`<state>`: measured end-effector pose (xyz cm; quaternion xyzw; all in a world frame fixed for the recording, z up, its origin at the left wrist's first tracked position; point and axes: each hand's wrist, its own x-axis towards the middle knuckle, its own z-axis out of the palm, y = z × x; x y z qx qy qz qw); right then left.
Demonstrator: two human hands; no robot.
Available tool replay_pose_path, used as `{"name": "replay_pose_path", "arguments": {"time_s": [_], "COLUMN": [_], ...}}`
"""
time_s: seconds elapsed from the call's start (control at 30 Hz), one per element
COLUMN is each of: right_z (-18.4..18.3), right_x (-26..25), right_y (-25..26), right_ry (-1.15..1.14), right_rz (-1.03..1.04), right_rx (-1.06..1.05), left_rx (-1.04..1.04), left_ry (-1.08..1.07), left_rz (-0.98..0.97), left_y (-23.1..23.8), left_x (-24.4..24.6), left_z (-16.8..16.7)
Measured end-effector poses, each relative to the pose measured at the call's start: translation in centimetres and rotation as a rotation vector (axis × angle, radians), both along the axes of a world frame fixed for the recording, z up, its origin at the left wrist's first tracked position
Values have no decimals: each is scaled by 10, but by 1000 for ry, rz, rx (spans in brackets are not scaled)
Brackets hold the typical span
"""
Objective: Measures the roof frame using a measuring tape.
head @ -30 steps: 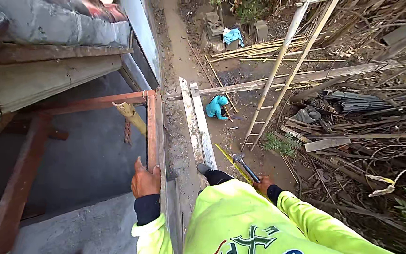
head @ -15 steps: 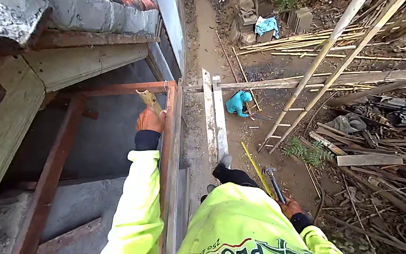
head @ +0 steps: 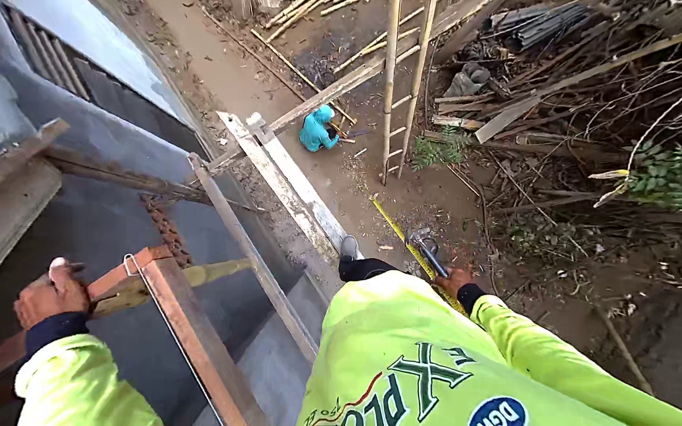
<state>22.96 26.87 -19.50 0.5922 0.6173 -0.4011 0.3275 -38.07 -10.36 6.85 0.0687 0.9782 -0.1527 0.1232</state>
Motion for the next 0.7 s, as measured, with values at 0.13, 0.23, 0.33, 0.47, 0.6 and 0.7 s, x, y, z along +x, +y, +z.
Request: {"name": "replay_pose_path", "arguments": {"time_s": [0.13,0.23,0.33,0.47,0.6,0.7], "right_z": [-6,-5,0,5,7,4], "right_x": [-24,-40,-49,-53,-47,-39], "right_y": [4,7,7,5,0,-6], "right_ry": [-15,-45,-19,-7,-24,-45], "right_rz": [-55,-67,-100,-131,-142,-145], "right_rx": [-22,-41,-31,-29,-42,-38], "left_rx": [478,516,552,580,560,570], "left_ry": [108,71,73,80,81,77], "left_rz": [-16,151,170,210,181,184], "left_y": [-87,-80,-71,-28,-27,-27], "left_x": [-55,-57,-53,-34,-34,-35], "left_z": [-69,-67,-63,-33,-32,-31]}}
